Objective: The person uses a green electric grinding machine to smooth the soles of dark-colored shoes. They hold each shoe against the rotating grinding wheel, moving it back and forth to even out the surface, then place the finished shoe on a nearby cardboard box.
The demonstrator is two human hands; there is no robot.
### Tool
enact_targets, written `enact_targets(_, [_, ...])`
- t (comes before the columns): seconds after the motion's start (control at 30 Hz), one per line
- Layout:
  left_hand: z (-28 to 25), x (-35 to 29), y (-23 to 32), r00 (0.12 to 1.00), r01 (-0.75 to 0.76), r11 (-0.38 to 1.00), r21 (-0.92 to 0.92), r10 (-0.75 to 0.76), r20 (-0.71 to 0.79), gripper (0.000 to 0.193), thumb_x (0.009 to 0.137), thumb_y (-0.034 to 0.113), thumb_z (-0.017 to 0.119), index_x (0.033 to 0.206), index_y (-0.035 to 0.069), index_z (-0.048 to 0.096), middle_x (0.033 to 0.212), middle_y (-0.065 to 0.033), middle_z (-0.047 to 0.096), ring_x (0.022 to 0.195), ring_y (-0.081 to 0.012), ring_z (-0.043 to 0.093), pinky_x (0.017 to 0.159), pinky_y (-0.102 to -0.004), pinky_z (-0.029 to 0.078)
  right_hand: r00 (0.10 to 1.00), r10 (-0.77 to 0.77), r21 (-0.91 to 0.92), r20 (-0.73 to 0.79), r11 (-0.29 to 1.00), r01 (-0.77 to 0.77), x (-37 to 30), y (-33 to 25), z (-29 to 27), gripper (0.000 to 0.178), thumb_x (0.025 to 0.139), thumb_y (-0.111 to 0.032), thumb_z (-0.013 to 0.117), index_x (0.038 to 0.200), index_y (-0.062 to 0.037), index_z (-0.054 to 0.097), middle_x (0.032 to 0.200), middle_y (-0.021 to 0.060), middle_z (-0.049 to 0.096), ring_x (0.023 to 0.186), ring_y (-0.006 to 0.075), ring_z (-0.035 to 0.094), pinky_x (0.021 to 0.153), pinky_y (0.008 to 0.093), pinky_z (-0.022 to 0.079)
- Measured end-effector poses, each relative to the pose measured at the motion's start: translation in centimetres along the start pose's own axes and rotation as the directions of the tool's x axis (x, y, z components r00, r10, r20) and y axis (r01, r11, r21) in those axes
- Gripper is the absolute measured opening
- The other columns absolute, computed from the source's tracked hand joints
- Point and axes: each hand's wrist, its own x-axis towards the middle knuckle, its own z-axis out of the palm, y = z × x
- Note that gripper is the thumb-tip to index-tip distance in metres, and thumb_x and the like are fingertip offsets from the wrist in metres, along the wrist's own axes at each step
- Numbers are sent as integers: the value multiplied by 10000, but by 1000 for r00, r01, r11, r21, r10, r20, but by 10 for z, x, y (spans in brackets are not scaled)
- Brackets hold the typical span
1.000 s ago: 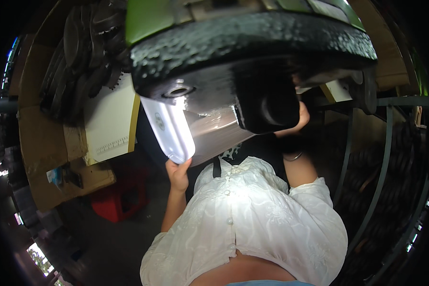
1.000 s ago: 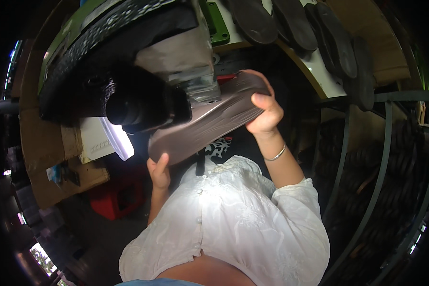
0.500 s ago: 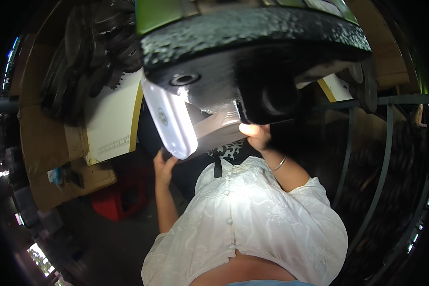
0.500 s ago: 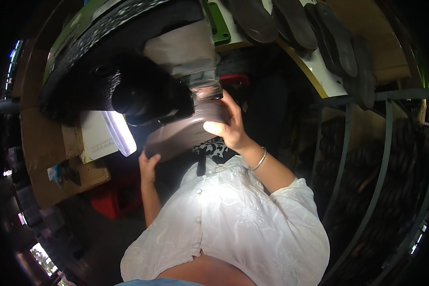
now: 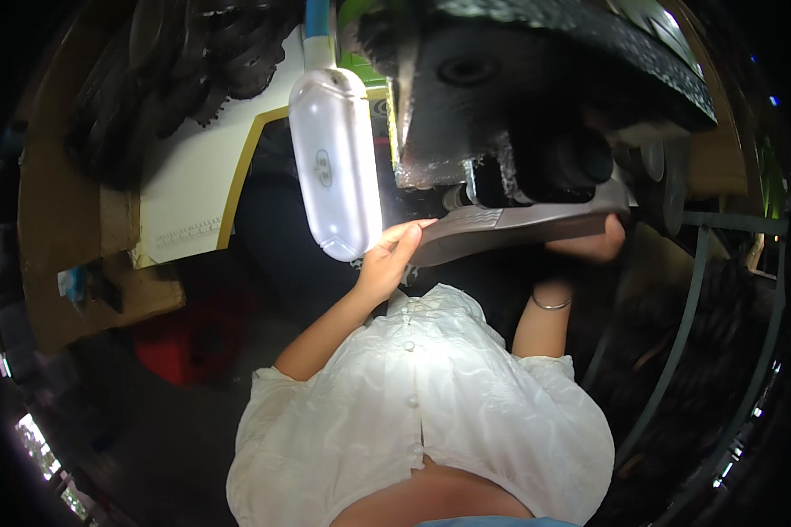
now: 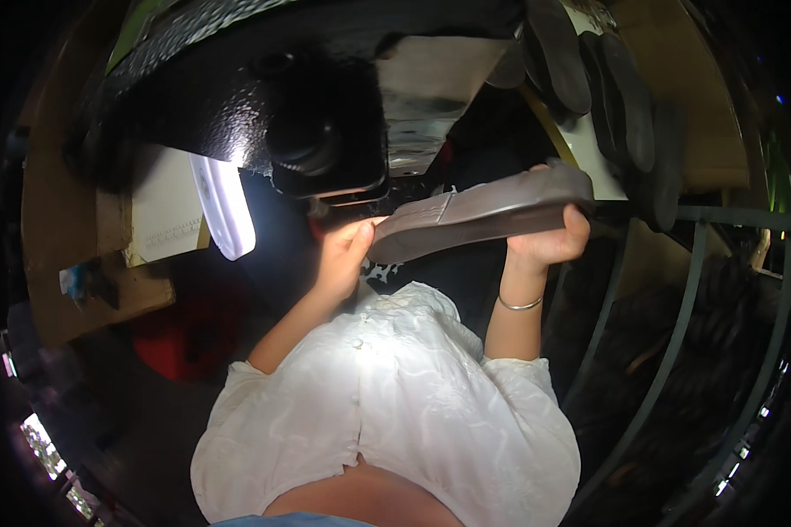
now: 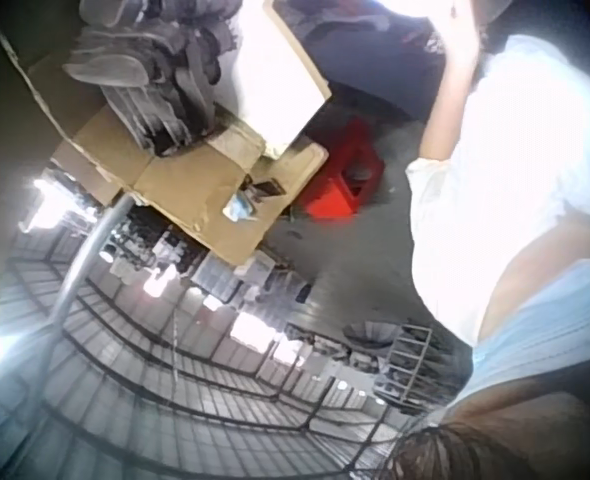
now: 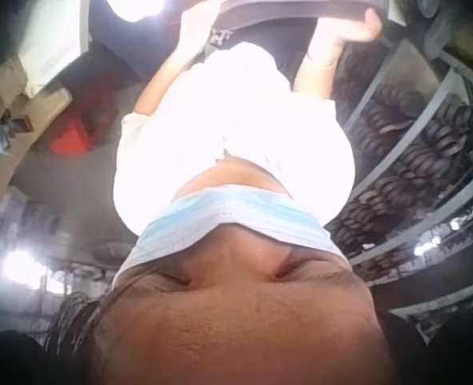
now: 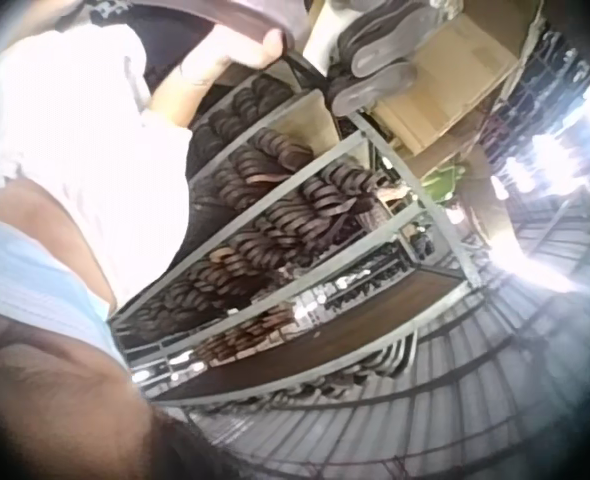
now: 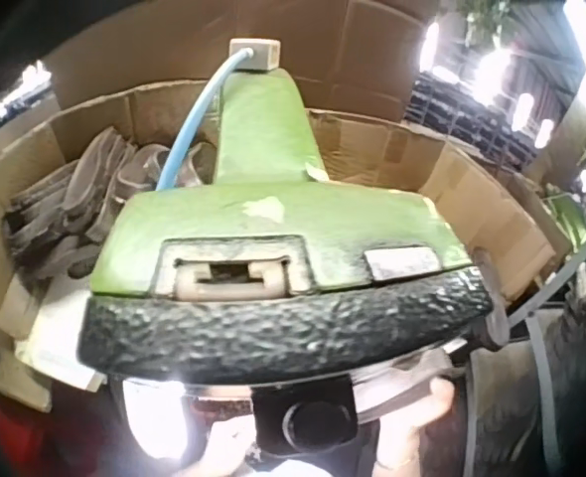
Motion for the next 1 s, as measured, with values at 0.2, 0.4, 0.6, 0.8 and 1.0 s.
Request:
enact_targets(0.2, [3,12,-9,971,-23,961,277,87,-224,273,908,253,501,900,5,618,788,5,563,717,-67,486,677,-211,400,937,-273,-141,219,941,307,-16,1,1,445,589,-285,561,957,-38,534,804,73,545,698,230,521,621,306,409])
enact_targets(0.4, [-49,29,-58,998,2,816,-577,-37,-48,219,928,239,411,904,36,491,840,-74,582,686,-157,559,673,-276,444,825,-339,60,453,934,351,-9,2,24,456,621,-342,578,938,-16,543,779,58,548,684,206,513,567,288,358])
enact_targets(0.6, [10,-2,36,829,-438,666,604,560,-17,305,734,191,723,870,22,509,890,-96,596,830,-140,571,759,-277,448,982,-14,121,186,993,-9,-9,2,16,451,705,-351,564,1011,-20,570,898,107,588,807,222,558,628,315,441])
enact_targets(0.8, [21,9,77,821,-421,749,511,555,-137,280,649,75,776,814,27,556,708,-45,608,677,-118,585,663,-246,473,998,-28,154,-63,987,38,3,3,17,423,757,-364,521,1005,-24,566,936,106,595,873,231,565,746,350,457])
enact_targets(1.0, [10,7,78,828,-436,740,513,553,-94,287,666,86,773,891,-5,620,795,-41,643,686,-81,575,657,-231,473,991,-96,39,-89,994,100,-1,13,39,433,761,-381,513,994,-19,553,974,102,572,900,227,551,773,348,447])
